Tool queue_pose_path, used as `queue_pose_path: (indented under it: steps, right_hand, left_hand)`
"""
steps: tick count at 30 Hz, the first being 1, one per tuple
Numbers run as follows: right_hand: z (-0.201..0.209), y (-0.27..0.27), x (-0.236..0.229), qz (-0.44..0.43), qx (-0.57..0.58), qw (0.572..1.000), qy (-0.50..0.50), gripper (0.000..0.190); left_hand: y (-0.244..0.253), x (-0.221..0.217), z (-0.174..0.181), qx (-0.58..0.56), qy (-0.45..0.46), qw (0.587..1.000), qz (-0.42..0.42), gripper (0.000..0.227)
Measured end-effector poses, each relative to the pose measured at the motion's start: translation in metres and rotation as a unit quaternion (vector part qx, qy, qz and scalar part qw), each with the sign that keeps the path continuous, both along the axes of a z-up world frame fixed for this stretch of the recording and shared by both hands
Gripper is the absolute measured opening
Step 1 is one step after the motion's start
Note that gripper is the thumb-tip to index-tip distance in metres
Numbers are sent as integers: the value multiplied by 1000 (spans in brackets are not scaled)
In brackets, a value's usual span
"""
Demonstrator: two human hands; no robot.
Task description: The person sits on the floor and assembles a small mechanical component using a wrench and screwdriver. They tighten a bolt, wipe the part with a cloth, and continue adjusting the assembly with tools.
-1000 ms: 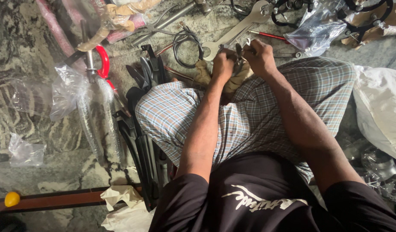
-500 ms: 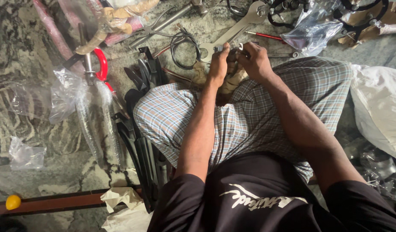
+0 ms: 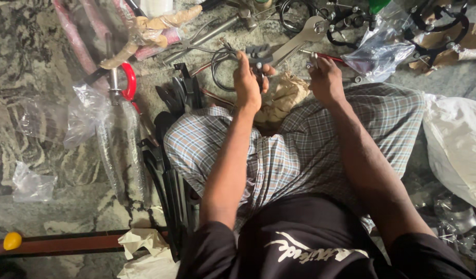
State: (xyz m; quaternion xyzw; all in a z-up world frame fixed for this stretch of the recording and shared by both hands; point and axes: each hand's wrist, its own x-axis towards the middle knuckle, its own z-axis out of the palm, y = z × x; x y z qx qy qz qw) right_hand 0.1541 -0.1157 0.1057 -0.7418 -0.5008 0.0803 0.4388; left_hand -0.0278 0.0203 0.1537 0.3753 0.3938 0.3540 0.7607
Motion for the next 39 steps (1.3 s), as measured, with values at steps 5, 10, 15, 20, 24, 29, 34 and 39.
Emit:
queue_pose_path:
  steps: [5,10,15,20,24,29,34,39]
  right_hand:
    - [20,-5,-12,42,-124,978,161,17]
    - [70,10,-24,106,-20,991,81,22]
    - [107,22,-15,162,-92,981,-54,15]
    - [120,44,-9,189,-58,952,-233,17]
    - [126,56,-7,203,-77,927,-306,25]
    - [135,66,-4,253,-98,909,-315,31]
    - [114,64,0,262,-107,924,-258,16]
    - [63,47,-25,130,-70,985,-90,10]
  left_hand:
    - [15,-12,25,36,1,999,-40,76]
    - [12,-9,9,11,39,998,-38,76]
    - [7,7,-16,72,82,994,-18,79]
    - [13,17,-18,88,98,990,-57,79]
    - [10,18,-25,49,112,990,-70,76]
    - [7,21,-33,98,107,987,-67,74]
    - [2,21,-32,105,117,986,-61,71]
    - [12,18,-34,99,89,990,-52,62]
